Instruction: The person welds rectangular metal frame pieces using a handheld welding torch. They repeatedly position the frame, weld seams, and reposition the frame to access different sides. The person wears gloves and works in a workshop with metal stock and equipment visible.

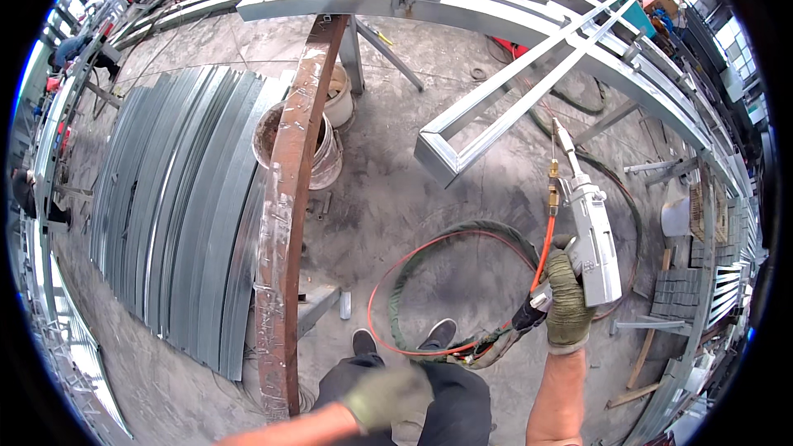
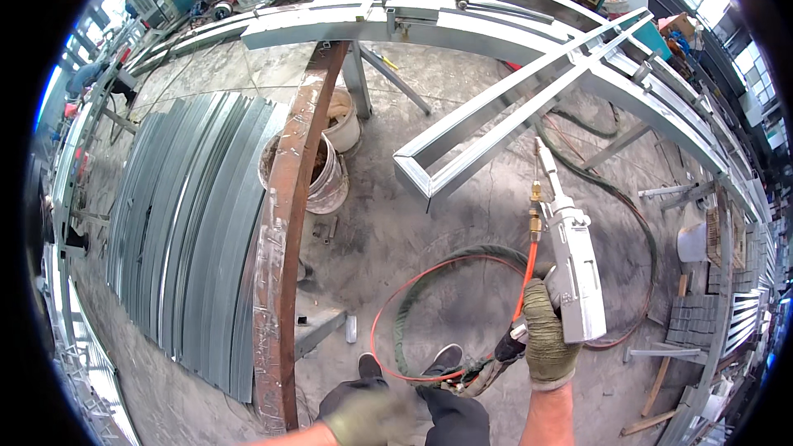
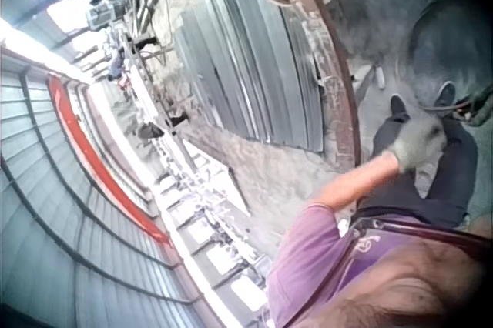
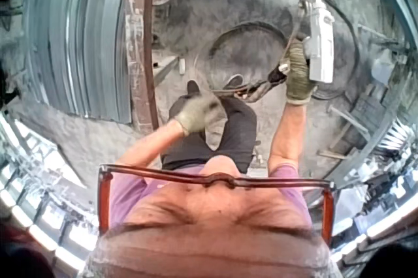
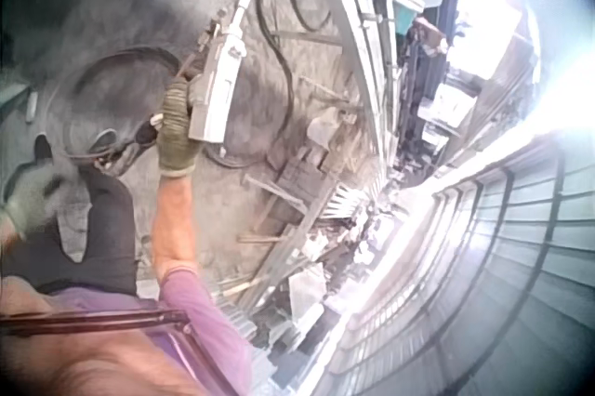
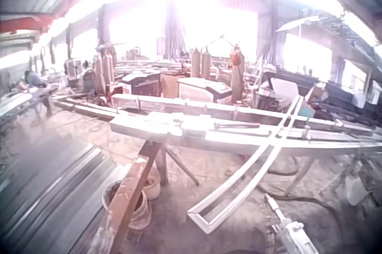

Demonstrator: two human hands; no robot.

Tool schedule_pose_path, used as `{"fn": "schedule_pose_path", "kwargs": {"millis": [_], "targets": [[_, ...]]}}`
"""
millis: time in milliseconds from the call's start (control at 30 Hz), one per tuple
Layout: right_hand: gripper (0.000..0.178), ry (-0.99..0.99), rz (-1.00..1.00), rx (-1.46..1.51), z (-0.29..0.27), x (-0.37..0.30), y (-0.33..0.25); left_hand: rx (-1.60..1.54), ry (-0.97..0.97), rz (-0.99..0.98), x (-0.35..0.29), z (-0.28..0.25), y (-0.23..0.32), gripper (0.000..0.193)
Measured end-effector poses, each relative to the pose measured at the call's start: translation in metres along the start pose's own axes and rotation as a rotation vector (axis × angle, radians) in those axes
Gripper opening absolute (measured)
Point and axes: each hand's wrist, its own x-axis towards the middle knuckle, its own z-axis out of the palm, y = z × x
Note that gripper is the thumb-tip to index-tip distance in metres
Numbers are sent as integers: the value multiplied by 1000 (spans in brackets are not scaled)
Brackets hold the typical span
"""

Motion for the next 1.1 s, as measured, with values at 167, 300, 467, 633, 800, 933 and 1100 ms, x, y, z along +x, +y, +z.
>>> {"fn": "schedule_pose_path", "kwargs": {"millis": [167, 300, 467, 633, 800, 933, 1100], "targets": [[29, 21, -30, 61, -7, 6, 61, 473, 615, 417, 174, -166, 20, 83], [31, 18, -83, 107, -6, 5, 107, -19, 404, 519, 250, -190, 62, 78], [36, 19, -42, 155, -17, -4, 144, 35, 281, 700, 282, -179, 73, 70], [40, 19, -211, 106, -29, -5, 199, 128, 296, 664, 285, -167, 75, 70], [39, 25, -416, 96, -34, -4, 224, 244, 340, 787, 280, -161, 79, 65], [38, 72, -469, 117, -35, -10, 220, 316, 579, 759, 271, -144, 76, 84], [39, 106, -444, 184, -30, -25, 208, 1286, 1080, 1474, 253, -135, 62, 91]]}}
